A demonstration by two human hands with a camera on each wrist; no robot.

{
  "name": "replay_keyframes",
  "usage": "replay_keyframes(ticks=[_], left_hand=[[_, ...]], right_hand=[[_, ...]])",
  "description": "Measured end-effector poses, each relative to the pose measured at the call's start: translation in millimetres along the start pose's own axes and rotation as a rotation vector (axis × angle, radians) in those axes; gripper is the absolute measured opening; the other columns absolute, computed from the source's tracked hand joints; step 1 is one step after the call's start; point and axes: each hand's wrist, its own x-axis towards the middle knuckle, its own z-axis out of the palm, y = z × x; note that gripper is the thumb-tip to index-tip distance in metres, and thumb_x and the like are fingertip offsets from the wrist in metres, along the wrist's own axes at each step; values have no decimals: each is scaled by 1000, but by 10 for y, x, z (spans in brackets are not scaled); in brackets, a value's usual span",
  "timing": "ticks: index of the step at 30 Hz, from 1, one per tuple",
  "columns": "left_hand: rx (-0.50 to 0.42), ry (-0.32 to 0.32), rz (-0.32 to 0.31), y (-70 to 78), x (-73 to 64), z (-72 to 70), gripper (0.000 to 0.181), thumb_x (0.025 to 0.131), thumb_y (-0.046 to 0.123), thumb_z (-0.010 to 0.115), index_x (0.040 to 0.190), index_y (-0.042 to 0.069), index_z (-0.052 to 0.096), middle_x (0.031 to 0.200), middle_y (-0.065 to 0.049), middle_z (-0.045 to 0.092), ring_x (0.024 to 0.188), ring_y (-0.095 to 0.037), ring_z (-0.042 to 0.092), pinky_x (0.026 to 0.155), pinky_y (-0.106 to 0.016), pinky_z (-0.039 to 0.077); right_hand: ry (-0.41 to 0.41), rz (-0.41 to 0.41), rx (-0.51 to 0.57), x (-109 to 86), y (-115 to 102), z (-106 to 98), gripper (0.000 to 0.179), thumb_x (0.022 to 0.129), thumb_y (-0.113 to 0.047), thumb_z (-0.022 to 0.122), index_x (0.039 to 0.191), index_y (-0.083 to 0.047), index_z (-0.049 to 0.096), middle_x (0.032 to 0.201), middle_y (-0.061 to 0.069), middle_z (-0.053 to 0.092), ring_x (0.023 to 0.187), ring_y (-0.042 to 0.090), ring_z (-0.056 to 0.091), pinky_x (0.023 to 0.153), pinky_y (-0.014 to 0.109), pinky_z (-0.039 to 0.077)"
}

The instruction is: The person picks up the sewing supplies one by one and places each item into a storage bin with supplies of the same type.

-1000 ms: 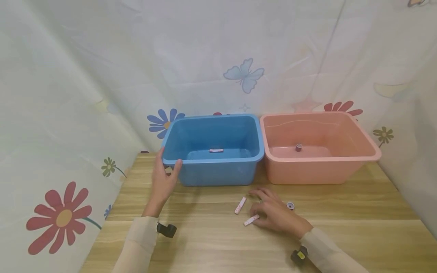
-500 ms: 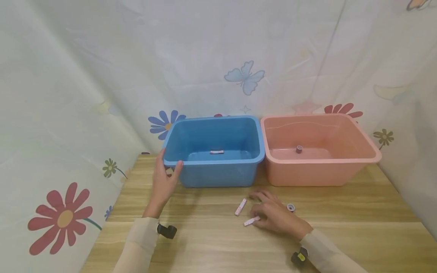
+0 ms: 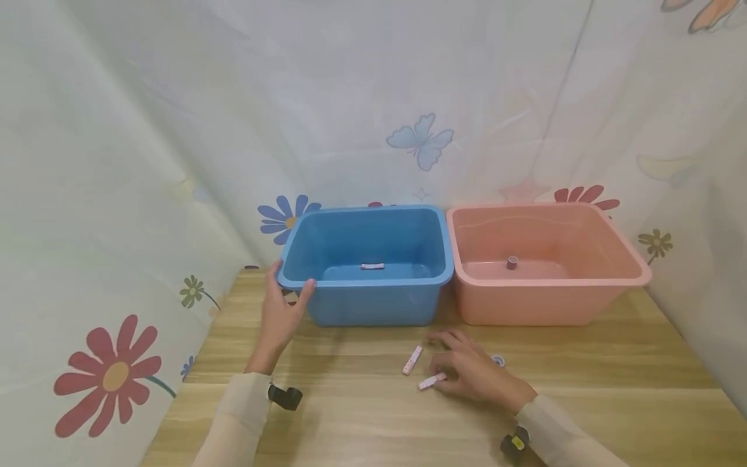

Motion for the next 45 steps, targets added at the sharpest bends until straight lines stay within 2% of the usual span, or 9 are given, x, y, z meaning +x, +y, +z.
replay_keyframes(ticks=[8,14,21,27,34,39,45], left_hand=[[-51,-35,-28,-28,-7,-4,91,97,56,64,161,21,10,161,-21,31,141,-40,42,107,-63,43],[-64,-30,-12,-44,-7,13,88,98,54,63,160,22,10,162,-21,30,144,-39,40,112,-61,37],[-98,-22,-20,-63,-16,41,84,100,51,63,160,26,9,163,-18,29,144,-39,40,114,-62,35],[-100,-19,-21,-55,-16,51,85,101,51,61,162,27,7,165,-18,27,145,-41,37,115,-63,33],[-101,-26,-16,-32,-26,40,88,100,52,61,163,27,6,166,-16,26,147,-38,35,116,-61,32],[-100,-24,-13,-30,-30,40,88,100,54,61,163,27,6,166,-15,26,147,-38,35,116,-62,32],[-87,-27,-8,-44,-19,50,86,100,55,60,163,28,7,166,-15,27,147,-38,35,116,-63,32]], right_hand=[[-1,-14,-1,6,1,-53,17,81,-27,87,86,-31,71,144,12,57,133,36,46,108,62,37],[10,-48,-18,17,5,-99,20,79,-24,88,84,-31,69,139,13,60,127,36,51,103,61,42],[16,-68,-52,43,31,-147,20,79,-28,87,82,-32,68,136,11,63,124,32,53,101,57,45],[24,-100,-65,91,4,-283,19,79,-25,87,82,-28,69,134,12,64,123,31,53,99,56,47],[60,-205,-116,142,-65,-534,19,75,-17,88,83,-21,71,125,9,68,116,30,58,95,51,50],[-3,-164,-140,155,-103,-681,16,81,-24,86,89,-23,73,128,5,67,118,26,58,99,47,51],[-24,-139,-133,167,-128,-772,16,81,-24,87,90,-25,73,128,4,67,117,24,59,99,46,52]])
